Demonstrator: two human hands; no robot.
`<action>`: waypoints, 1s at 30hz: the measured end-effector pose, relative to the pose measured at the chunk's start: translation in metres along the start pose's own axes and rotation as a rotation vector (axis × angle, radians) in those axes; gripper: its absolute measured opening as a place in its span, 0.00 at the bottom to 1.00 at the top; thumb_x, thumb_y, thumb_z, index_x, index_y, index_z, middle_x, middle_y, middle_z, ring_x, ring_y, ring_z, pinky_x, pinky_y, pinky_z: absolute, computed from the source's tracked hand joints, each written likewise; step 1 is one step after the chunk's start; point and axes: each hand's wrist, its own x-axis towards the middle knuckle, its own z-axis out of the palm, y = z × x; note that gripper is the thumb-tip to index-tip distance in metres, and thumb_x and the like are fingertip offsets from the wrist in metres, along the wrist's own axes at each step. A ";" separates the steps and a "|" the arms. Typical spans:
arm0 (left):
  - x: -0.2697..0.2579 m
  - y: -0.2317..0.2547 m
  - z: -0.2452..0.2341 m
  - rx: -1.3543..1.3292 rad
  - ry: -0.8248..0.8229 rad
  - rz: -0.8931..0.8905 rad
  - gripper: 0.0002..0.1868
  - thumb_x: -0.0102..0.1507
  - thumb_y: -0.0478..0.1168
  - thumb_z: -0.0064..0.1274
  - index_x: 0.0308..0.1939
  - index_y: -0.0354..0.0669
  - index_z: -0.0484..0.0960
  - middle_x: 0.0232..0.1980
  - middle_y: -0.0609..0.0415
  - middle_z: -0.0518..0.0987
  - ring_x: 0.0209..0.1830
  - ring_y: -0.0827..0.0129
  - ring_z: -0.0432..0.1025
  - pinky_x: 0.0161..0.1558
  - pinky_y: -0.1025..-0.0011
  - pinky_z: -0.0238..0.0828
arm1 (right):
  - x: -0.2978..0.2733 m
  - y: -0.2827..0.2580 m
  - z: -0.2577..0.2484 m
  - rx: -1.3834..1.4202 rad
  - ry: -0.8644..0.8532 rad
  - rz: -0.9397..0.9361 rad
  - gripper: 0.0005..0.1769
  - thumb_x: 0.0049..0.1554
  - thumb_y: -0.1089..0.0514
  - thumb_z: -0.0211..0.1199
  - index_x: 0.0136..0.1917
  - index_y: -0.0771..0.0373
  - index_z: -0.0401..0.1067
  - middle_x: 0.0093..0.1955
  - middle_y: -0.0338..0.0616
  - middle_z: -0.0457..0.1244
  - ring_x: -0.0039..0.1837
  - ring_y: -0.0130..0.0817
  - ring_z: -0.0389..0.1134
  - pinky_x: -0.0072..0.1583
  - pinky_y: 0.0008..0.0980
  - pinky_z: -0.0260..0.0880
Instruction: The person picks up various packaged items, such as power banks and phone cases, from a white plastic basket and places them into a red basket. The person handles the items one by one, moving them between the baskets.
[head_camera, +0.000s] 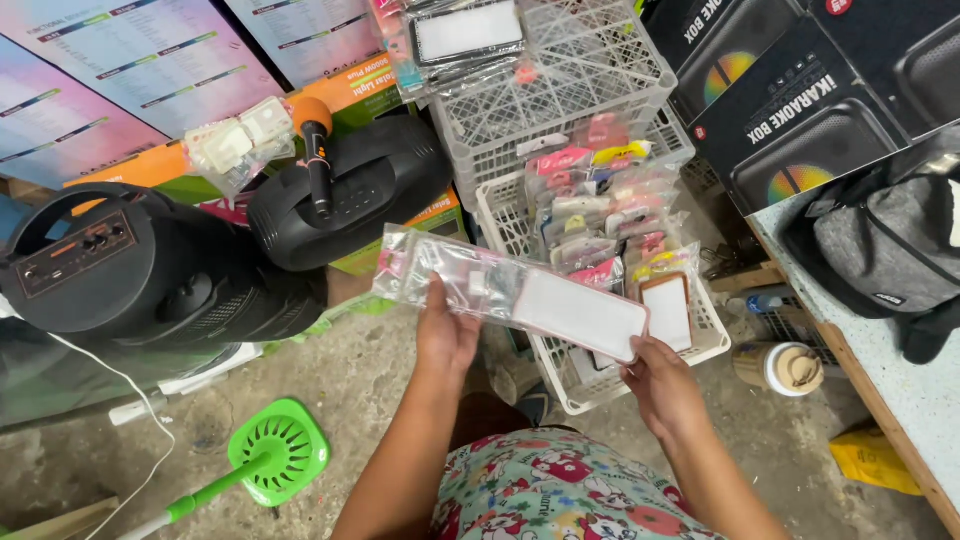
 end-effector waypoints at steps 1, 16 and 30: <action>-0.002 0.006 0.002 0.001 -0.001 0.000 0.25 0.72 0.53 0.39 0.66 0.42 0.70 0.62 0.47 0.78 0.59 0.59 0.76 0.63 0.56 0.74 | 0.007 0.005 -0.015 0.001 0.000 0.000 0.06 0.60 0.56 0.60 0.49 0.57 0.72 0.43 0.33 0.65 0.46 0.25 0.65 0.52 0.31 0.65; -0.037 -0.056 0.039 0.274 -0.161 -0.079 0.34 0.71 0.60 0.35 0.73 0.42 0.61 0.67 0.39 0.75 0.62 0.54 0.74 0.59 0.55 0.77 | -0.016 -0.008 -0.012 0.123 -0.047 0.054 0.09 0.56 0.56 0.63 0.51 0.57 0.72 0.45 0.32 0.67 0.47 0.24 0.65 0.44 0.28 0.59; -0.034 -0.122 0.030 0.362 -0.211 -0.248 0.21 0.65 0.39 0.58 0.61 0.39 0.76 0.56 0.54 0.81 0.57 0.65 0.76 0.57 0.62 0.73 | -0.017 -0.010 -0.018 -1.051 0.225 -0.571 0.28 0.51 0.49 0.75 0.59 0.66 0.74 0.55 0.49 0.65 0.52 0.38 0.67 0.53 0.36 0.68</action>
